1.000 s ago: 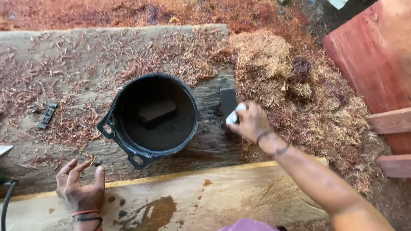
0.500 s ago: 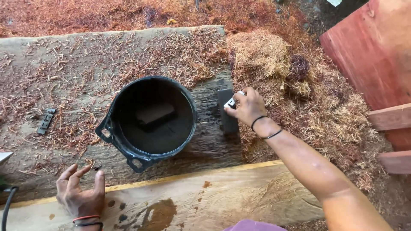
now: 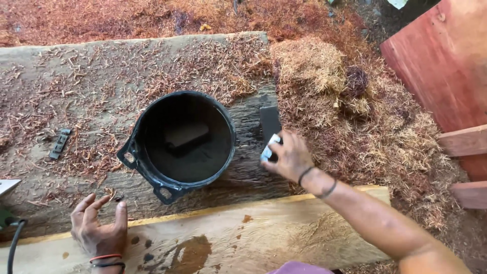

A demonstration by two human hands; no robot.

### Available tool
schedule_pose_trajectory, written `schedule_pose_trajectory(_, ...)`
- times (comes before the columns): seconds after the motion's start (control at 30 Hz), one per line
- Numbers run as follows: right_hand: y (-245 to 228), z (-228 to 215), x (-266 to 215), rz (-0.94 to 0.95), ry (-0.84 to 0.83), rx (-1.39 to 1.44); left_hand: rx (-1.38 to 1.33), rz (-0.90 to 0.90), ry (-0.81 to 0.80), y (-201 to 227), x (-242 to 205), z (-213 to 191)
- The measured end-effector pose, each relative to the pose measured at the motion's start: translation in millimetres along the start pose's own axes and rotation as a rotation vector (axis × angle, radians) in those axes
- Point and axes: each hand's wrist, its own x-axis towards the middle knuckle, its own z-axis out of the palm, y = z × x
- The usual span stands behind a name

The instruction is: Sharpening a metal blade on a sharpening stone with water.

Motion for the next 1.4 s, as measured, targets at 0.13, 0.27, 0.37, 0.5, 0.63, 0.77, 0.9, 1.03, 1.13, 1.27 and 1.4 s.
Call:
schedule_pose_trajectory(0.13,2,1,11,-0.09,0.067,-0.089,0.0,0.006,-0.01,6,0,-3)
schedule_pose_trajectory(0.27,8,5,18,0.046,0.025,0.001,0.009,0.015,-0.011,0,-2,2)
schedule_pose_trajectory(0.37,0,9,-2,-0.054,0.038,-0.001,0.022,0.006,-0.006,5,5,-1)
schedule_pose_trajectory(0.5,5,5,17,-0.024,0.03,0.01,0.012,0.009,-0.012,7,-1,-4)
schedule_pose_trajectory(0.63,0,-5,13,0.084,0.019,0.059,-0.033,0.014,0.007,8,2,-2)
schedule_pose_trajectory(0.77,0,6,-1,-0.084,0.02,-0.005,0.002,-0.001,0.009,5,3,-3)
schedule_pose_trajectory(0.9,7,-3,29,0.028,0.058,0.036,0.035,0.014,-0.014,0,-1,1)
schedule_pose_trajectory(1.03,-2,3,0,0.034,-0.023,0.059,-0.001,-0.023,-0.021,8,3,-5)
schedule_pose_trajectory(1.13,4,4,-3,-0.165,0.071,0.015,-0.02,-0.033,-0.011,5,2,-2)
schedule_pose_trajectory(1.27,14,-6,28,-0.025,0.044,0.003,0.04,0.001,-0.016,0,0,3)
schedule_pose_trajectory(1.4,13,7,-1,-0.029,0.006,-0.025,-0.038,-0.024,-0.008,4,1,-1)
